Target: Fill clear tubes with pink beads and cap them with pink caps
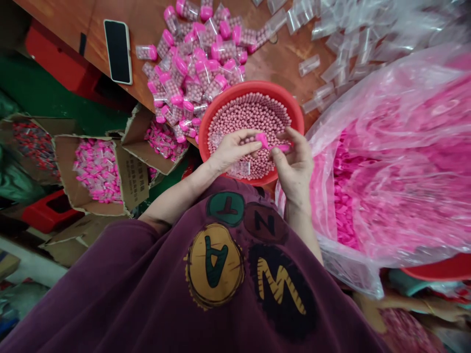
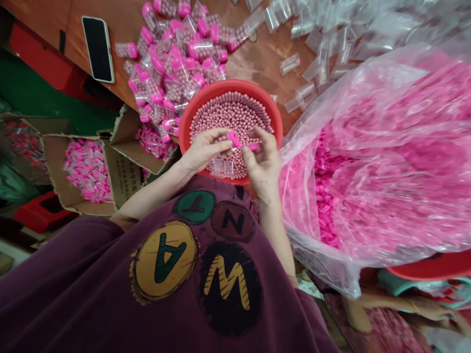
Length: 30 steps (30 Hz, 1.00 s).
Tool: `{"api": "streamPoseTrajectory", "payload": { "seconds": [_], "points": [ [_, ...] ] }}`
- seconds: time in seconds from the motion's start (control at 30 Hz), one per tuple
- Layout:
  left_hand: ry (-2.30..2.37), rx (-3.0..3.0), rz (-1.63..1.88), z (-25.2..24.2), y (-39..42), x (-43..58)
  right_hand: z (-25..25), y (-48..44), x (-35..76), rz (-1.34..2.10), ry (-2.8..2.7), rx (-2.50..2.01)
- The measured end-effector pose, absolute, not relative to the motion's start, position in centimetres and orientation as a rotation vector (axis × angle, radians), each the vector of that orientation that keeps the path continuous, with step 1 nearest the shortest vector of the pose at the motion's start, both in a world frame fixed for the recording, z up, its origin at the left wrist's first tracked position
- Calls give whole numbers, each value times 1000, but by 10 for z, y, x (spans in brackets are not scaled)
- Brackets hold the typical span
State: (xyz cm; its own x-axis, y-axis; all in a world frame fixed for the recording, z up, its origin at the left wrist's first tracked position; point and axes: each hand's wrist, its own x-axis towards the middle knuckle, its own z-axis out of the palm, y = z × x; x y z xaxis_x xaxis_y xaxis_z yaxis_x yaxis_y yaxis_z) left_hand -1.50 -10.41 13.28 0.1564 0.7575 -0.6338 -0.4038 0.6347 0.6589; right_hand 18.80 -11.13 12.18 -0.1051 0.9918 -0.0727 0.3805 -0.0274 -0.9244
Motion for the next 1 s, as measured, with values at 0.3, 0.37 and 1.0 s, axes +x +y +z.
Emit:
{"api": "streamPoseTrajectory", "payload": {
  "seconds": [0.3, 0.37, 1.0],
  "points": [
    [1220, 393, 870, 130, -107, -6, 118, -118, 174, 1061, -1833, -1487],
    [1243, 320, 873, 133, -108, 3, 109, -123, 168, 970, -1896, -1551],
    [1283, 144, 837, 113, -121, 12, 63, -131, 154, 926, -2106, -1675]
  ]
}}
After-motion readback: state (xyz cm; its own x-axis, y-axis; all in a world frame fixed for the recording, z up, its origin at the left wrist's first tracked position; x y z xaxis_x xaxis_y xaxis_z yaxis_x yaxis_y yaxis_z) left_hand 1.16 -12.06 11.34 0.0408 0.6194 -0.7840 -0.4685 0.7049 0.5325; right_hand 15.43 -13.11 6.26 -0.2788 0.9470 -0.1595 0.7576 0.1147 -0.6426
